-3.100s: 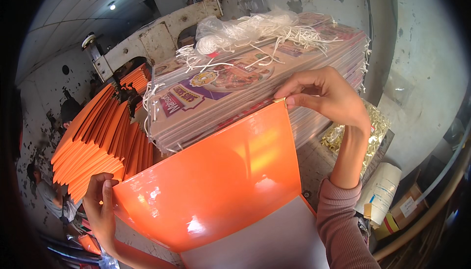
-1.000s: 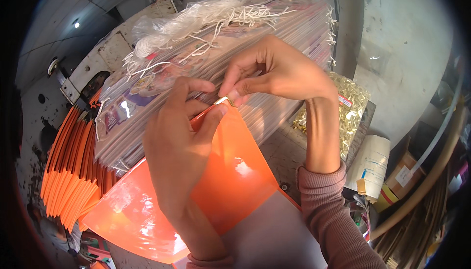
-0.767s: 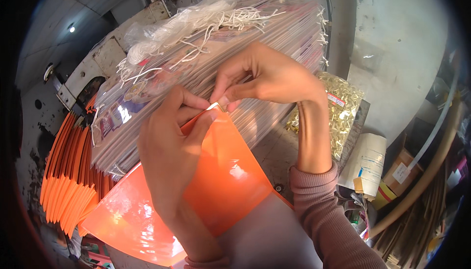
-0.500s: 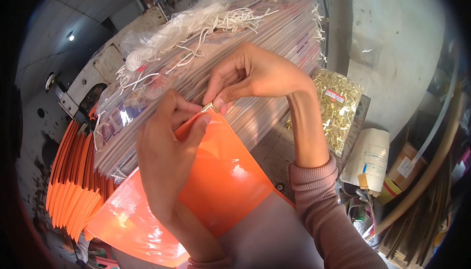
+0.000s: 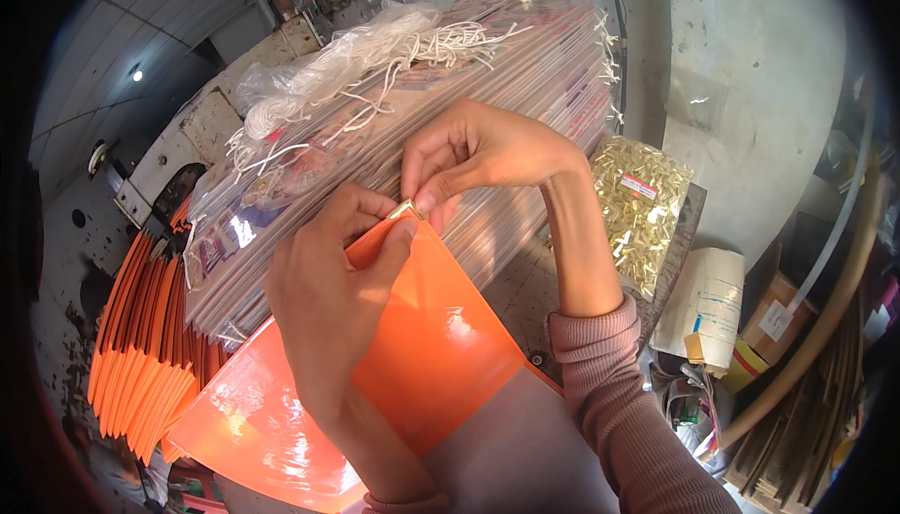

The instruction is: The person attaches metal clips to the spine of orange folders by hand, opening the folders and sliding the clips onto the pre-scored edges before closing the folders and placing them back onto a stack.

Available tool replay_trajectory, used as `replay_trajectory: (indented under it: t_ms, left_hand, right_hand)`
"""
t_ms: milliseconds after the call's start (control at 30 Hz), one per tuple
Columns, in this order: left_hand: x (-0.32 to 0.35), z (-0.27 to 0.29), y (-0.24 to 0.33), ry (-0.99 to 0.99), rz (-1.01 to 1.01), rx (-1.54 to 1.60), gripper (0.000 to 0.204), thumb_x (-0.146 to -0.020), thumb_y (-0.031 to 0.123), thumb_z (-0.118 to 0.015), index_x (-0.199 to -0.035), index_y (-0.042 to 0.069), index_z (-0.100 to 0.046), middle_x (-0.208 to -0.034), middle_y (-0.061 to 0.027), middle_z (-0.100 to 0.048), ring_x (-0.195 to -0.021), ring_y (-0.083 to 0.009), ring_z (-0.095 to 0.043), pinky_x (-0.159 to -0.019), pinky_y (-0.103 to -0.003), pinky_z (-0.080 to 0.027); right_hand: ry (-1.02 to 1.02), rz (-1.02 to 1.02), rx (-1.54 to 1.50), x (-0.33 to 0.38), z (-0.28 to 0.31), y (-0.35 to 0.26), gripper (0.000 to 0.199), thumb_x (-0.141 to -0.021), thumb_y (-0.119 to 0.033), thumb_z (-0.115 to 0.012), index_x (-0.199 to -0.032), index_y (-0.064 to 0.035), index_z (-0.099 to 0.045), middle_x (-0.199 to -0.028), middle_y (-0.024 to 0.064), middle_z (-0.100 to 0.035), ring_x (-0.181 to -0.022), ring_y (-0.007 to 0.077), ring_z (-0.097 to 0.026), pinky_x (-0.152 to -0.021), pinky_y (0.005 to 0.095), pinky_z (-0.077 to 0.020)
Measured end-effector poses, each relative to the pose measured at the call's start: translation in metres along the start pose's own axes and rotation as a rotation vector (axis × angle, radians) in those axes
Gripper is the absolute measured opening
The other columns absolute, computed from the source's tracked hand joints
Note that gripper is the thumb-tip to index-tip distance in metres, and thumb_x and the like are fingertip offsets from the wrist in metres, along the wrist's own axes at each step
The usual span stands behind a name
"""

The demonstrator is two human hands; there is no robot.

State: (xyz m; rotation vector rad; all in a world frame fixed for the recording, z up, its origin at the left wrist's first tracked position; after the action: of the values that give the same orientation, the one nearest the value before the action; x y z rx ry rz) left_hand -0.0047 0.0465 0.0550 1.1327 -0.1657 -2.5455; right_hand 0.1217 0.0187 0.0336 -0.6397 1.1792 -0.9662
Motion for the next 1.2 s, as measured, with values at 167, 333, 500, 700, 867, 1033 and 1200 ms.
replay_trajectory:
  t_ms: [167,333,500,700,867,1033,1200]
  left_hand:
    - [0.000,-0.003,0.002,-0.050,0.028,0.067,0.013,-0.071,0.016,-0.066,-0.077,0.007,-0.058,-0.065,-0.0044,-0.062,-0.053,-0.0214,-0.057,-0.052,-0.032,-0.041]
    - [-0.003,-0.002,0.005,-0.012,-0.023,0.052,0.012,-0.072,0.015,-0.066,-0.077,0.007,-0.058,-0.065,-0.0049,-0.062,-0.053,-0.0219,-0.057,-0.051,-0.032,-0.040]
    - [-0.004,-0.003,-0.001,-0.083,0.053,0.093,0.011,-0.072,0.014,-0.065,-0.078,0.008,-0.058,-0.066,-0.0049,-0.062,-0.055,-0.0236,-0.058,-0.052,-0.033,-0.040]
    - [-0.002,-0.001,0.001,-0.042,0.031,0.029,0.014,-0.072,0.014,-0.066,-0.079,0.007,-0.056,-0.066,-0.0042,-0.062,-0.055,-0.0243,-0.057,-0.052,-0.032,-0.039]
    - [0.001,-0.002,0.004,0.027,-0.081,0.022,0.017,-0.074,0.020,-0.064,-0.080,0.012,-0.050,-0.056,-0.0044,-0.057,-0.049,-0.0266,-0.055,-0.046,-0.037,-0.039]
    - [0.001,-0.001,0.005,0.017,-0.079,0.027,0.016,-0.074,0.020,-0.064,-0.076,0.012,-0.050,-0.055,-0.0044,-0.057,-0.048,-0.0264,-0.055,-0.045,-0.037,-0.039]
    - [-0.001,0.000,0.001,0.011,-0.070,0.071,0.015,-0.074,0.018,-0.064,-0.072,0.012,-0.050,-0.054,-0.0050,-0.056,-0.047,-0.0268,-0.054,-0.044,-0.038,-0.039]
  right_hand:
    - [-0.005,-0.044,-0.013,0.003,-0.003,-0.001,0.010,-0.073,0.001,-0.065,-0.078,0.0065,-0.059,-0.069,0.0101,-0.063,-0.063,0.0160,-0.064,-0.055,0.0243,-0.0520]
    - [-0.012,-0.044,0.005,0.001,-0.001,-0.002,0.009,-0.074,0.001,-0.065,-0.078,0.0065,-0.058,-0.069,0.0101,-0.063,-0.063,0.0161,-0.064,-0.055,0.0245,-0.0522]
    - [-0.037,-0.026,0.009,-0.003,-0.005,-0.003,0.010,-0.077,-0.001,-0.063,-0.078,0.0059,-0.057,-0.068,0.0088,-0.062,-0.063,0.0155,-0.064,-0.056,0.0252,-0.0517]
    - [-0.104,-0.148,-0.025,0.002,-0.010,0.012,0.013,-0.081,-0.006,-0.061,-0.080,0.0050,-0.055,-0.068,0.0071,-0.061,-0.063,0.0144,-0.063,-0.058,0.0256,-0.0507]
    - [-0.053,-0.125,-0.031,0.005,-0.007,0.007,0.012,-0.081,-0.005,-0.059,-0.085,0.0060,-0.055,-0.070,0.0081,-0.061,-0.064,0.0159,-0.064,-0.056,0.0250,-0.0507]
    - [-0.056,-0.110,0.013,0.005,-0.004,0.008,0.012,-0.080,-0.005,-0.060,-0.083,0.0060,-0.056,-0.070,0.0078,-0.061,-0.064,0.0160,-0.064,-0.055,0.0245,-0.0504]
    - [-0.082,-0.132,-0.007,0.000,-0.007,0.010,0.014,-0.080,-0.007,-0.062,-0.078,0.0053,-0.056,-0.067,0.0059,-0.060,-0.065,0.0139,-0.063,-0.053,0.0237,-0.0489]
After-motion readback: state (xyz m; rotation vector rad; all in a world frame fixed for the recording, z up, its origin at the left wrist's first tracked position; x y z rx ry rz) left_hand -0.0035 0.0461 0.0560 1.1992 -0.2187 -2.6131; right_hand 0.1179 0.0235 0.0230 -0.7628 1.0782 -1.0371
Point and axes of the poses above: each hand's wrist, its own x-axis away from the middle knuckle, its own z-axis out of the back of the hand, y = z × x, the point moved 8 cm from there along -x, towards the middle knuckle
